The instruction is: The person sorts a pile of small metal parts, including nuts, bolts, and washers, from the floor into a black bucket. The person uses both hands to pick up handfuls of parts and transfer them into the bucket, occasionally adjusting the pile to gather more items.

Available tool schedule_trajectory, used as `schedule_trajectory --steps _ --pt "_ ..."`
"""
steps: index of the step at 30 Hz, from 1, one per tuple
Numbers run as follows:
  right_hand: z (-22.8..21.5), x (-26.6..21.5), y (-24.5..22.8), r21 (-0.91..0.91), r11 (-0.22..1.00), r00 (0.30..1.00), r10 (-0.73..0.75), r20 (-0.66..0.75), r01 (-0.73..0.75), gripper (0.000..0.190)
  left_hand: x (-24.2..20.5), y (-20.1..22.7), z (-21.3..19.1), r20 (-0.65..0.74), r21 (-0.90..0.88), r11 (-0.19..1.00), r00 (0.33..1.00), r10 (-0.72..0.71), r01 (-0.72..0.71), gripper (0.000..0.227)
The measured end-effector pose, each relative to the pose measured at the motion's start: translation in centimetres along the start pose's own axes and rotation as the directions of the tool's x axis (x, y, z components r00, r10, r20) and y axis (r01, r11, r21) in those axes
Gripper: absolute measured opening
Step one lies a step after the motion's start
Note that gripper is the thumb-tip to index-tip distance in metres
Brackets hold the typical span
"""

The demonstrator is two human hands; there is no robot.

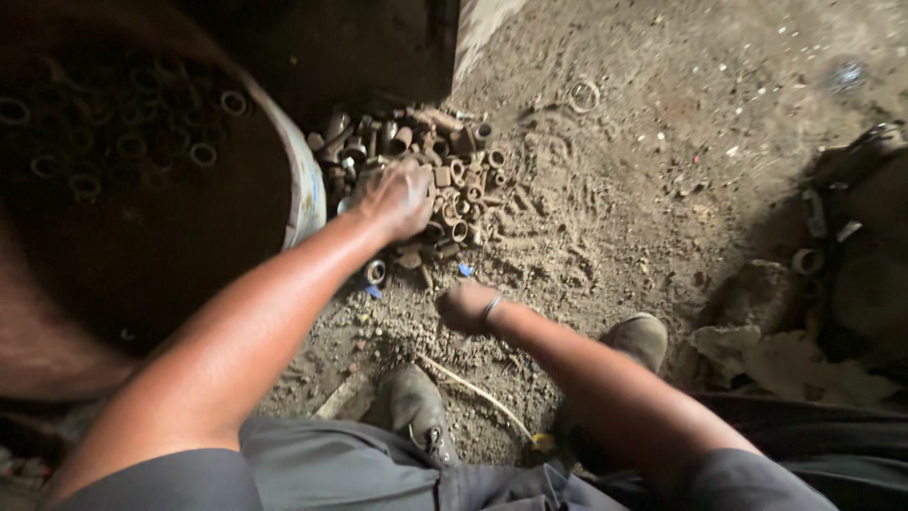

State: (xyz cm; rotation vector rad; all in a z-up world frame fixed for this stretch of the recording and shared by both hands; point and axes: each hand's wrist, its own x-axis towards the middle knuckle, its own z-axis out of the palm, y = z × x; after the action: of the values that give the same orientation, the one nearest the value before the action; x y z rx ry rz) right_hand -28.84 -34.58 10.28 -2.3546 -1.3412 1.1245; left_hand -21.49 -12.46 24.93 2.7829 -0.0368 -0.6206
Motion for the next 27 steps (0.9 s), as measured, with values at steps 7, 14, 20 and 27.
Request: schedule_trajectory --steps 7,14,20,27 --pt "6.8 -4.6 -7.6 -0.379 0.925 0.968 0.128 0.218 -0.037 0.026 -0.3 -0.8 -0.8 -0.03 0.04 0.999 1.0 -0.007 0.008 0.014" --pt "1.9 -4.6 -8.7 -0.217 0.963 0.935 0.217 0.281 -0.159 0.027 -0.2 -0.8 -0.9 0.007 0.021 0.999 0.999 -0.049 0.049 0.015" --pt "-5.2 -1.7 -4.9 0.055 0.97 0.961 0.225 0.159 -0.236 0.025 0.0 -1.4 -0.6 -0.067 0.04 0.999 0.998 0.022 -0.019 0.02" --pt "4.4 -4.6 -2.5 -0.148 0.987 0.697 0.151 0.701 -0.065 0.016 -0.7 -0.8 -1.8 0.043 0.069 0.997 0.999 -0.02 0.017 0.018"
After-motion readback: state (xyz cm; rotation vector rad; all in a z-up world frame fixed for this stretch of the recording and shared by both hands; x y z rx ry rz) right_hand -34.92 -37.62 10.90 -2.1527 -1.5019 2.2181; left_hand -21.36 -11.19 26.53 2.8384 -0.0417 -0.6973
